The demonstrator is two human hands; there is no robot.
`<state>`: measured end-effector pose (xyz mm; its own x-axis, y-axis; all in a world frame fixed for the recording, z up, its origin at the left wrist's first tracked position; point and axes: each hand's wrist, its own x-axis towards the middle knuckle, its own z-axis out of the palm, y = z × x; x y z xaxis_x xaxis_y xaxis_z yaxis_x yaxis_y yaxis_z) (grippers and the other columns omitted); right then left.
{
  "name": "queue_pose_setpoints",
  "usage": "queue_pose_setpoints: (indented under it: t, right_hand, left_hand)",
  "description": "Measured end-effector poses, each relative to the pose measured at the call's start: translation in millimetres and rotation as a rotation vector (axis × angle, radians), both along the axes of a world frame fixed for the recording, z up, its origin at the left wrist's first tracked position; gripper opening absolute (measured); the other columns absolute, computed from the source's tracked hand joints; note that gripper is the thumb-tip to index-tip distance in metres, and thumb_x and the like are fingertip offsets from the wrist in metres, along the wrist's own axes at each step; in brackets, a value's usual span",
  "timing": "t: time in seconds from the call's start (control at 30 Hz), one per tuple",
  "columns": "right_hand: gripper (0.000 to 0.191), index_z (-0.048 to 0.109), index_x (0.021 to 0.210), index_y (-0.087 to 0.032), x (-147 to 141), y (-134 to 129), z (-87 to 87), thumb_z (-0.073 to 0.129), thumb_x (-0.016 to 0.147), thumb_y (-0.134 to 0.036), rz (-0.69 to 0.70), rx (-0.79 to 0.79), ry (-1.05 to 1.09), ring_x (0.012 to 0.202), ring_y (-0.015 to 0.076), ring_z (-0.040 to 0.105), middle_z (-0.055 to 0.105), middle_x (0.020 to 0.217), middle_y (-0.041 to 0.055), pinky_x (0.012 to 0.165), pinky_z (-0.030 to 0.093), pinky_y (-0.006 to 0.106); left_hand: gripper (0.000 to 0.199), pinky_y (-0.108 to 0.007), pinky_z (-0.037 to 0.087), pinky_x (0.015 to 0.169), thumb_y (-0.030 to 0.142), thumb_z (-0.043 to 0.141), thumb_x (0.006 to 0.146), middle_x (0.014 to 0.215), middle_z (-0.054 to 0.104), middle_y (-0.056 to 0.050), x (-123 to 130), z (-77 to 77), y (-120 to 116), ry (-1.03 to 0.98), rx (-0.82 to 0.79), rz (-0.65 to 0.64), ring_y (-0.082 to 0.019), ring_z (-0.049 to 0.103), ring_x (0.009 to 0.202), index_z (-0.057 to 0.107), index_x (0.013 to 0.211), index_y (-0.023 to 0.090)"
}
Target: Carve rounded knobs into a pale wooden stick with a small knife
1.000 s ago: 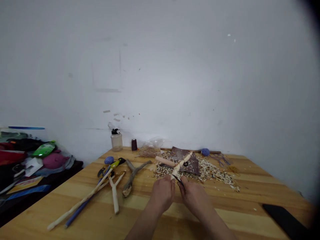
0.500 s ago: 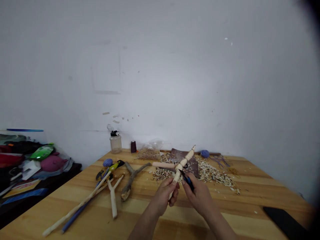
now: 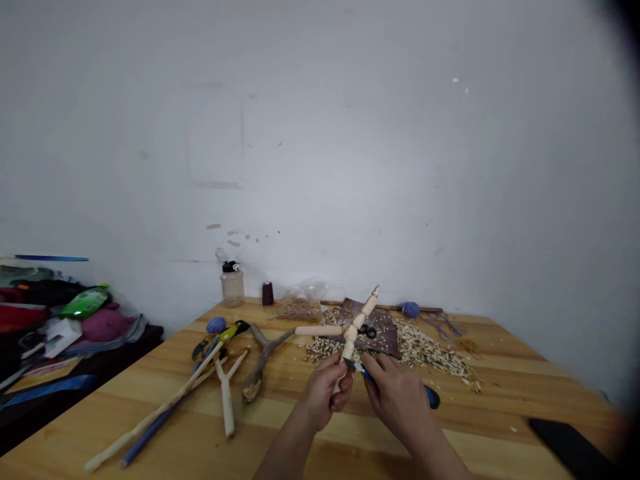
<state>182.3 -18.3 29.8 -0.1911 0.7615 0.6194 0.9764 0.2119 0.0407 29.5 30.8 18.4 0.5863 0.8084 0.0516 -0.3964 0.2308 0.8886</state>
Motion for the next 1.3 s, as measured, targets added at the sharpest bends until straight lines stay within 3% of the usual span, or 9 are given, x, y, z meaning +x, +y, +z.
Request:
queue_pose_setpoints:
  t: [0.53, 0.83, 1.17, 1.3]
  right_hand:
    - [0.026, 0.054, 0.107, -0.028, -0.9, -0.2, 1.8, 0.051, 0.082, -0.022, -0.029, -0.023, -0.06, 0.073, 0.017, 0.055, 0.058, 0.081, 0.0016, 0.061, 0.029, 0.027]
    - [0.022, 0.053, 0.103, -0.028, -7.7, -1.0, 5.3, 0.048, 0.084, -0.019, -0.104, -0.106, -0.102, 0.073, 0.0169, 0.057, 0.059, 0.08, 0.0014, 0.058, 0.028, 0.026]
    - [0.022, 0.051, 0.098, -0.025, -18.6, 5.7, -7.4, 0.044, 0.083, -0.011, -0.205, -0.209, -0.126, 0.067, 0.0167, 0.06, 0.061, 0.081, 0.0031, 0.053, 0.03, 0.023]
    - [0.021, 0.051, 0.094, -0.024, -19.2, 7.2, -9.6, 0.044, 0.082, -0.009, -0.224, -0.172, -0.129, 0.067, 0.0161, 0.061, 0.061, 0.079, 0.0035, 0.053, 0.032, 0.023]
  left_hand:
    - [0.022, -0.017, 0.005, 0.034, 0.037, 0.056, 0.071, 0.05, 0.035, 0.008, -3.5, -0.6, 2.7, 0.051, -0.014, 0.007, -0.002, 0.019, 0.032, 0.046, 0.079, 0.018]
    - [0.026, -0.017, 0.005, 0.036, 0.039, 0.057, 0.066, 0.049, 0.033, 0.009, -6.4, 8.7, -0.9, 0.135, 0.004, 0.047, -0.002, 0.018, 0.033, 0.046, 0.075, 0.018]
    - [0.029, -0.018, 0.011, 0.037, 0.047, 0.052, 0.075, 0.051, 0.029, 0.009, -5.3, -4.9, 6.2, 0.267, 0.201, 0.122, -0.005, 0.019, 0.04, 0.041, 0.072, 0.02]
    - [0.021, -0.02, 0.013, 0.04, 0.037, 0.054, 0.077, 0.052, 0.033, 0.008, -2.2, -7.9, 5.7, 0.259, 0.163, 0.166, -0.006, 0.023, 0.042, 0.042, 0.07, 0.02]
